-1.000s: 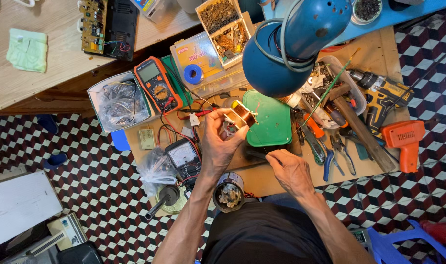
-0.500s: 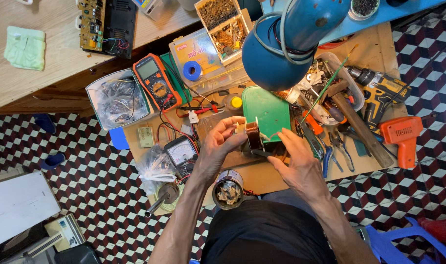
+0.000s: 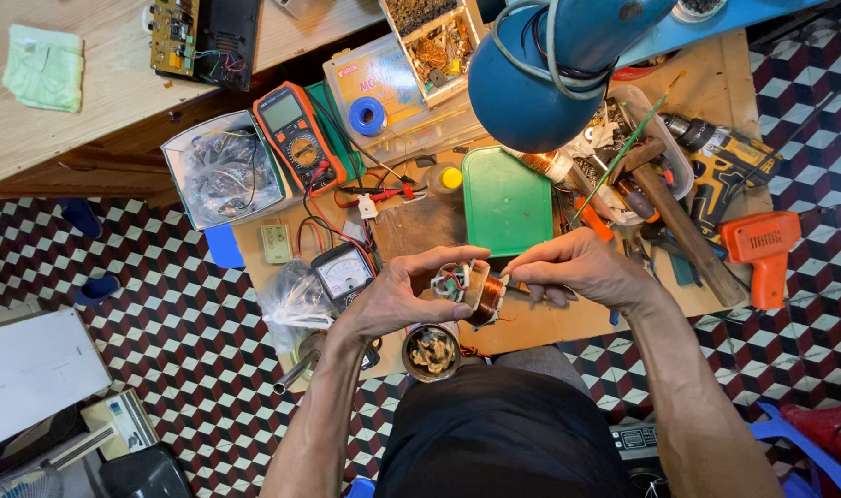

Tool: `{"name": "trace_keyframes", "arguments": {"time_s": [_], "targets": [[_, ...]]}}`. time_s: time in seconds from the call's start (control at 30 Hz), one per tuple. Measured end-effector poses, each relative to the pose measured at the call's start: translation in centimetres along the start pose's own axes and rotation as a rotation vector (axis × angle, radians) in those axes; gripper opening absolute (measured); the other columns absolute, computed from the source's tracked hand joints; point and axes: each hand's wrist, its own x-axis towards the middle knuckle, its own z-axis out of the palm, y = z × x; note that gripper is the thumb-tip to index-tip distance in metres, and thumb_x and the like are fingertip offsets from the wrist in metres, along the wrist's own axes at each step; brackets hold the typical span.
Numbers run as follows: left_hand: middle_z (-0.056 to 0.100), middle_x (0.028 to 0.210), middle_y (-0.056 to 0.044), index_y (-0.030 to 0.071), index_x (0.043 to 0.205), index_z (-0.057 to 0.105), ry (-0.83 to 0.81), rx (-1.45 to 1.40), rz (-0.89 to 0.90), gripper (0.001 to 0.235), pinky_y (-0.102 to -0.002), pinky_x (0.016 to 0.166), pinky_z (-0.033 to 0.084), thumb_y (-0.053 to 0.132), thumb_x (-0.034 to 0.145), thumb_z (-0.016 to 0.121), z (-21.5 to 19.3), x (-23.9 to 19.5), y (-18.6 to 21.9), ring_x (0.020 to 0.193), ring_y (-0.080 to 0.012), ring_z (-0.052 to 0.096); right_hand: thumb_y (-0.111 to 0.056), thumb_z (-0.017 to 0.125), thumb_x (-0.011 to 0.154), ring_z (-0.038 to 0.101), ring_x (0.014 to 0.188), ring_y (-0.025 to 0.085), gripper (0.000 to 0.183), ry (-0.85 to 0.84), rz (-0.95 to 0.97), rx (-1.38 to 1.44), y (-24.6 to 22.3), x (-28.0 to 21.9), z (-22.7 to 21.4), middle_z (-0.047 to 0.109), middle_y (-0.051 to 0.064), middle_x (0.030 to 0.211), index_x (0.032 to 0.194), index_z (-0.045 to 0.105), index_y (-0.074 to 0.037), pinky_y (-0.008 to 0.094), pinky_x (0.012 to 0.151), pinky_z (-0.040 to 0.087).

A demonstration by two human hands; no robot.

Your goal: The person works on a small copper-wound coil assembly at a cluttered workbench. They apply a liquid from a bottle using a brush to the coil, then use pliers to trim or adjust wires. The person handles the coil and tools throughout the clip.

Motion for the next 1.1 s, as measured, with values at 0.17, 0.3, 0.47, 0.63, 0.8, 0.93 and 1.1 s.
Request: {"name": "trace_keyframes", "arguments": {"time_s": [0.17,0.3,0.47,0.63,0.8,0.93,1.1], "targets": [[0.069,0.134,-0.003,0.016,0.141,0.064,0.003,0.064,-0.046,0.069,-0.039,0.114,0.048,0.019,0.075,0.086,-0.2,0.1,-0.7,0.127,-0.0179,0.062,-0.019,0.074,0.088,0.060,0.051,0.010,0.025,0.077,-0.005,-0.145,-2.2,-1.1,0.0,0.076,0.010,0.071,0.101,0.083,0.000,0.023,0.045,0.047],[0.069,0.130,-0.003,0.017,0.140,0.064,0.048,0.030,-0.082,0.069,-0.035,0.106,0.054,0.019,0.074,0.086,-0.2,0.3,-1.3,0.120,-0.0158,0.065,-0.020,0.073,0.088,0.060,0.049,0.011,0.025,0.065,0.027,-0.178,-3.2,-1.9,0.8,0.076,0.011,0.068,0.099,0.084,0.000,0.024,0.043,0.047],[0.071,0.126,-0.008,0.011,0.139,0.063,0.168,-0.052,-0.091,0.066,-0.030,0.101,0.055,0.019,0.077,0.085,-0.3,0.6,-2.8,0.114,-0.0150,0.068,-0.023,0.071,0.089,0.058,0.045,0.010,0.028,-0.003,0.069,-0.230,-4.2,-2.8,2.1,0.074,0.008,0.064,0.099,0.083,0.001,0.024,0.041,0.045],[0.067,0.125,-0.007,0.005,0.137,0.056,0.366,-0.185,0.064,0.063,-0.029,0.102,0.053,0.017,0.081,0.084,-0.8,2.2,-5.0,0.114,-0.0143,0.066,-0.038,0.065,0.093,0.057,0.044,0.013,0.036,-0.050,0.243,-0.412,-3.2,-3.2,3.8,0.071,0.005,0.060,0.112,0.081,-0.012,0.029,0.042,0.045],[0.066,0.123,-0.008,0.002,0.138,0.056,0.551,-0.270,0.105,0.060,-0.027,0.095,0.051,0.027,0.088,0.078,-2.0,3.2,-5.4,0.110,-0.0104,0.063,-0.045,0.052,0.099,0.063,0.061,0.014,0.041,-0.196,0.192,-0.659,3.1,-1.4,5.3,0.067,0.001,0.062,0.109,0.079,-0.015,0.033,0.060,0.053],[0.070,0.115,-0.005,0.003,0.136,0.057,0.485,-0.506,0.094,0.058,-0.028,0.085,0.055,0.032,0.089,0.074,-2.2,3.0,-4.0,0.097,-0.0088,0.066,-0.045,0.050,0.101,0.068,0.072,0.018,0.046,-0.188,0.169,-0.647,9.5,1.7,4.8,0.077,0.013,0.081,0.120,0.074,-0.010,0.035,0.070,0.057],[0.071,0.105,-0.002,0.004,0.135,0.060,0.510,-0.448,0.071,0.055,-0.023,0.078,0.053,0.033,0.090,0.073,-2.2,2.2,-2.4,0.087,-0.0063,0.064,-0.044,0.072,0.093,0.068,0.098,0.029,0.076,0.086,-0.345,-0.954,11.0,1.2,4.5,0.054,0.021,0.142,0.152,0.043,-0.006,0.043,0.084,0.055]]}}
